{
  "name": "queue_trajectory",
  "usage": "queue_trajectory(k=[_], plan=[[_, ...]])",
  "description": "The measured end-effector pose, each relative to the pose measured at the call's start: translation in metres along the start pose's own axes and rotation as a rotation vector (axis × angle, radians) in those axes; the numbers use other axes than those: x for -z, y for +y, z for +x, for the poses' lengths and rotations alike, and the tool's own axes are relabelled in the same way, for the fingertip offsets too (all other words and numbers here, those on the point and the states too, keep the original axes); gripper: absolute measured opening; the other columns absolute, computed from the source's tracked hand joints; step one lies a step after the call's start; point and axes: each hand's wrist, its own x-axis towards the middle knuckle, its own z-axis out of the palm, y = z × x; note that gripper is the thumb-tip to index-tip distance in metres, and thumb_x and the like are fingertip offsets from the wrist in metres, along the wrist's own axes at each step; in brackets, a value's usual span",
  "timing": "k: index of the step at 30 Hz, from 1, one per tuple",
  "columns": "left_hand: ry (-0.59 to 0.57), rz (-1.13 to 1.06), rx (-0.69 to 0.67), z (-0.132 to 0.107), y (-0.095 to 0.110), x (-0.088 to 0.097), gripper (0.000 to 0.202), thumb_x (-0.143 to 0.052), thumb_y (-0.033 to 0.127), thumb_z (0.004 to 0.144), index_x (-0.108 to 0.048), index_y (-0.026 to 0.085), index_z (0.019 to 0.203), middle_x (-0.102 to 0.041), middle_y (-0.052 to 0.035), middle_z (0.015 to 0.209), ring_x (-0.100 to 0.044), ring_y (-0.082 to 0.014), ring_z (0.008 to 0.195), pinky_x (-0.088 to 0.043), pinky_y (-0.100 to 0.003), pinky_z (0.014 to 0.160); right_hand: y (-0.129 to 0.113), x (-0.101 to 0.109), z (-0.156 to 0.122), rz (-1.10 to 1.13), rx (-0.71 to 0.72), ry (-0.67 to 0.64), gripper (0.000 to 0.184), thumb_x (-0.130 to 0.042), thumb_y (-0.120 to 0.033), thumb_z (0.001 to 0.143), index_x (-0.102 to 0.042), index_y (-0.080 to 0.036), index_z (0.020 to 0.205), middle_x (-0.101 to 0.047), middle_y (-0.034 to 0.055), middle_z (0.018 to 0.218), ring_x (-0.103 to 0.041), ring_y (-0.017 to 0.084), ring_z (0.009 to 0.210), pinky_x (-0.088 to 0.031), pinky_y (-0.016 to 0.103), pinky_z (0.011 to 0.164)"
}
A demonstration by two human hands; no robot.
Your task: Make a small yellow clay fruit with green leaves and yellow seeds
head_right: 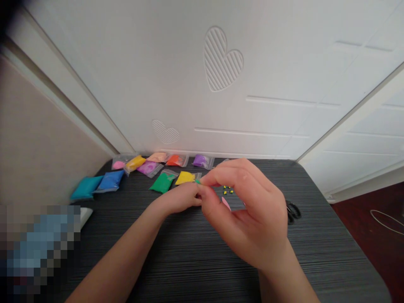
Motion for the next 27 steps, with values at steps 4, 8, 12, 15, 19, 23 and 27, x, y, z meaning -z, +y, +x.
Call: queue_trajectory(k=[4, 8, 12, 15, 19, 23, 27], plan=[[0.096, 0.011, -0.063, -0.014, 0.025, 0.025, 0.013, -0.054, 0.02, 0.077, -0.066, 0.018, 0.081, -0.066, -0.0015, 0.082, -0.057, -0.0148, 0.076, -0.043, -0.025, 0.069, -0.003, -0.001, -0.001, 0.016, -0.014, 0.003, 0.022, -0.058, 0.0, 0.068, -0.062, -0.018, 0.08, -0.06, -0.0005, 0.073, -0.054, 0.013, 0.07, -0.044, 0.03, 0.062], [0.522, -0.153, -0.32, -0.049, 0.064, 0.056, 0.014, -0.056, 0.022, 0.079, -0.064, 0.023, 0.09, -0.065, 0.0013, 0.084, -0.058, -0.0117, 0.08, -0.045, -0.024, 0.072, -0.006, -0.003, -0.002, 0.017, 0.013, -0.036, 0.022, -0.059, -0.001, 0.069, -0.062, -0.018, 0.082, -0.06, -0.0004, 0.074, -0.055, 0.013, 0.072, -0.046, 0.03, 0.063], [0.741, -0.218, -0.467, -0.079, 0.088, 0.068, 0.019, -0.065, 0.014, 0.072, -0.065, 0.026, 0.087, -0.065, 0.0036, 0.083, -0.059, -0.0114, 0.083, -0.046, -0.025, 0.08, -0.012, 0.001, -0.001, -0.008, 0.06, -0.104, 0.024, -0.06, -0.001, 0.068, -0.06, -0.017, 0.086, -0.06, -0.0006, 0.075, -0.056, 0.012, 0.073, -0.048, 0.028, 0.062], [0.659, -0.162, -0.507, -0.089, 0.094, 0.072, 0.024, -0.067, 0.012, 0.069, -0.065, 0.026, 0.087, -0.064, 0.0041, 0.086, -0.06, -0.0106, 0.081, -0.048, -0.024, 0.08, -0.016, 0.008, 0.001, -0.077, 0.059, -0.255, 0.026, -0.065, -0.004, 0.067, -0.057, -0.02, 0.087, -0.06, -0.003, 0.077, -0.057, 0.011, 0.074, -0.049, 0.026, 0.062], [0.63, -0.1, -0.548, -0.092, 0.095, 0.076, 0.024, -0.065, 0.01, 0.07, -0.065, 0.025, 0.089, -0.064, 0.0041, 0.088, -0.06, -0.01, 0.082, -0.049, -0.02, 0.077, -0.019, 0.014, 0.003, -0.121, 0.022, -0.324, 0.023, -0.066, -0.011, 0.071, -0.055, -0.022, 0.087, -0.06, -0.0047, 0.079, -0.057, 0.01, 0.077, -0.05, 0.024, 0.064], [0.641, -0.058, -0.543, -0.093, 0.094, 0.077, 0.023, -0.064, 0.01, 0.072, -0.065, 0.025, 0.089, -0.063, 0.0038, 0.089, -0.059, -0.0105, 0.084, -0.049, -0.021, 0.078, -0.019, 0.014, 0.002, -0.121, -0.016, -0.372, 0.02, -0.067, -0.015, 0.071, -0.056, -0.023, 0.086, -0.06, -0.0051, 0.081, -0.057, 0.009, 0.077, -0.051, 0.024, 0.066], [0.647, -0.026, -0.529, -0.093, 0.093, 0.077, 0.019, -0.064, 0.014, 0.072, -0.066, 0.026, 0.087, -0.064, 0.0034, 0.088, -0.059, -0.0109, 0.084, -0.049, -0.021, 0.078, -0.019, 0.013, 0.003, -0.109, -0.012, -0.364, 0.02, -0.066, -0.014, 0.071, -0.056, -0.023, 0.086, -0.06, -0.005, 0.08, -0.057, 0.009, 0.076, -0.051, 0.024, 0.065]])
